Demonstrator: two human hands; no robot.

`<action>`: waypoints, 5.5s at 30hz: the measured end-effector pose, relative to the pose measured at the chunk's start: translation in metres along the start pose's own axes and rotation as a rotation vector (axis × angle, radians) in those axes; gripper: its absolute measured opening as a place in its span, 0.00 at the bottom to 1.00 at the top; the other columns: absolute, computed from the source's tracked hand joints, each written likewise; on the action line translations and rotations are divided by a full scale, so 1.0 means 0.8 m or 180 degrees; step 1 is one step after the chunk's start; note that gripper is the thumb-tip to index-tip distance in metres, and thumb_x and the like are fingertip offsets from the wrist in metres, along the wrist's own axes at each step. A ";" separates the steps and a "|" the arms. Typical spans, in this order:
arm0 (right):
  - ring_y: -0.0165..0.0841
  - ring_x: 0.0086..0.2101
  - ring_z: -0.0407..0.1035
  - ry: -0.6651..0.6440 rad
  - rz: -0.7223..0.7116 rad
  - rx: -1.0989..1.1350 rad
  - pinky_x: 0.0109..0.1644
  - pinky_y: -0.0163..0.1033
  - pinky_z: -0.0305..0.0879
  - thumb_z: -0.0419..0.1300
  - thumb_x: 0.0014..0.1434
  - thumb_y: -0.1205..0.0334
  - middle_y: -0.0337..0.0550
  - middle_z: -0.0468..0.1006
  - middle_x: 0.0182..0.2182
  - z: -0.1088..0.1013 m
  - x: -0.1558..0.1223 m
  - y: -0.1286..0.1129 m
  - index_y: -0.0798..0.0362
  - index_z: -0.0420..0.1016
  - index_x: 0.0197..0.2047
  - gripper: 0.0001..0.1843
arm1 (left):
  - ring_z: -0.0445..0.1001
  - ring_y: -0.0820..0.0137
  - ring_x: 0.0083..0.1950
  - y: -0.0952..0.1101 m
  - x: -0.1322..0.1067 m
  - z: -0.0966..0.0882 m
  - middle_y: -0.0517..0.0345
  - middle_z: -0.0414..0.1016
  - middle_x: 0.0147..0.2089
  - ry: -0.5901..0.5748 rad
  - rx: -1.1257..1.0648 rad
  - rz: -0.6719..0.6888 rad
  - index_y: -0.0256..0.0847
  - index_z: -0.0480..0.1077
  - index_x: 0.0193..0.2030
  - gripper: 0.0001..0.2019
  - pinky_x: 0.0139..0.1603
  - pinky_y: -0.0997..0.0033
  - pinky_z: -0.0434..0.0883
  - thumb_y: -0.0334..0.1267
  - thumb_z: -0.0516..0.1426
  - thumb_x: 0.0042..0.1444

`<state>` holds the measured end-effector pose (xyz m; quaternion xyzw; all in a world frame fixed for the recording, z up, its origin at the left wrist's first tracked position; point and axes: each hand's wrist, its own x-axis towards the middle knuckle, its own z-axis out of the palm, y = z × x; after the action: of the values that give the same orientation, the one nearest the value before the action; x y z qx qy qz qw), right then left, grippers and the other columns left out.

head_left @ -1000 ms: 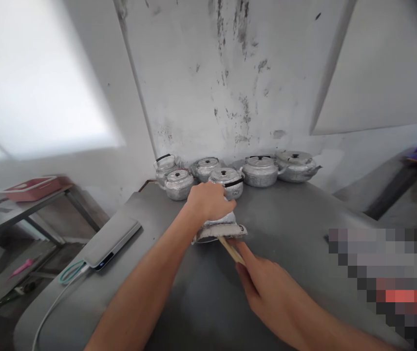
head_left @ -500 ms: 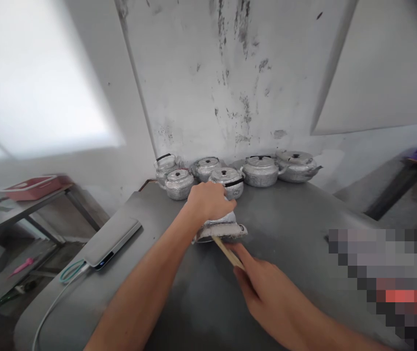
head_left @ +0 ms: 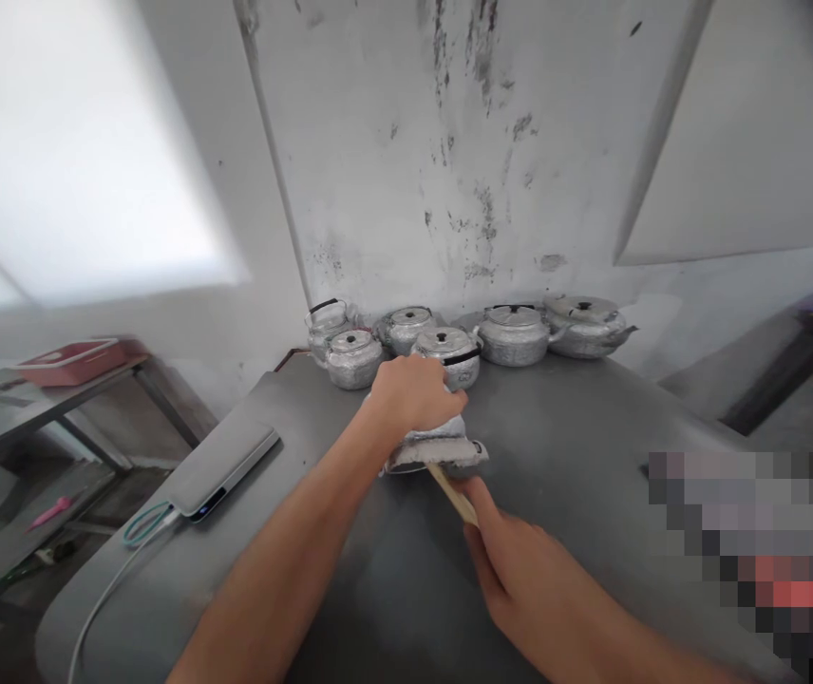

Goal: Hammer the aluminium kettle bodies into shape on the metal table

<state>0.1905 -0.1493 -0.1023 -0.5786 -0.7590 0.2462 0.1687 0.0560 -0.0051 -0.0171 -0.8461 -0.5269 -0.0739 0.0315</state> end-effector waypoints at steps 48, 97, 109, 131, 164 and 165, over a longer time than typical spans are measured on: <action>0.42 0.30 0.77 0.0172 -0.0308 -0.0390 0.32 0.40 0.53 0.43 0.70 0.66 0.45 0.81 0.34 -0.001 0.004 0.009 0.50 0.58 0.62 0.19 | 0.78 0.52 0.47 -0.003 0.001 0.000 0.48 0.82 0.46 -0.0051 -0.0072 0.0056 0.47 0.81 0.49 0.24 0.45 0.57 0.73 0.57 0.51 0.60; 0.43 0.31 0.79 0.0044 0.0115 -0.0481 0.34 0.40 0.57 0.46 0.70 0.64 0.48 0.83 0.31 -0.012 0.013 0.010 0.52 0.73 0.42 0.14 | 0.77 0.52 0.52 -0.007 0.000 -0.008 0.50 0.82 0.51 -0.0173 -0.0152 0.0069 0.51 0.81 0.52 0.24 0.51 0.55 0.73 0.57 0.51 0.61; 0.41 0.32 0.78 0.0015 0.0129 -0.0274 0.36 0.39 0.60 0.45 0.71 0.65 0.48 0.82 0.31 -0.011 0.013 0.006 0.52 0.71 0.44 0.14 | 0.77 0.53 0.52 -0.008 0.000 -0.008 0.49 0.82 0.52 -0.0241 -0.0189 0.0079 0.48 0.81 0.53 0.25 0.50 0.57 0.73 0.59 0.51 0.62; 0.41 0.30 0.79 0.0076 0.0092 -0.0557 0.32 0.38 0.54 0.47 0.70 0.65 0.46 0.82 0.29 -0.012 0.012 0.008 0.52 0.73 0.40 0.13 | 0.77 0.52 0.51 -0.006 -0.001 -0.008 0.49 0.82 0.51 -0.0203 -0.0124 0.0053 0.49 0.81 0.52 0.25 0.50 0.56 0.72 0.58 0.50 0.63; 0.45 0.31 0.80 0.0107 -0.0039 -0.0864 0.30 0.41 0.47 0.45 0.71 0.65 0.45 0.84 0.32 -0.006 0.010 0.009 0.50 0.71 0.46 0.14 | 0.79 0.51 0.49 -0.001 -0.001 -0.006 0.46 0.82 0.48 -0.0083 -0.0036 0.0152 0.46 0.82 0.48 0.24 0.48 0.56 0.74 0.57 0.51 0.62; 0.45 0.31 0.80 0.0086 -0.0014 -0.0887 0.30 0.41 0.46 0.45 0.71 0.65 0.45 0.84 0.31 -0.006 0.010 0.010 0.50 0.71 0.44 0.14 | 0.79 0.51 0.49 -0.001 -0.001 -0.006 0.46 0.82 0.48 -0.0102 -0.0042 0.0148 0.46 0.82 0.48 0.25 0.48 0.56 0.74 0.57 0.50 0.62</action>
<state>0.1969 -0.1389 -0.1030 -0.5980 -0.7848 0.1303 0.0974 0.0544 -0.0065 -0.0125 -0.8594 -0.5071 -0.0630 0.0192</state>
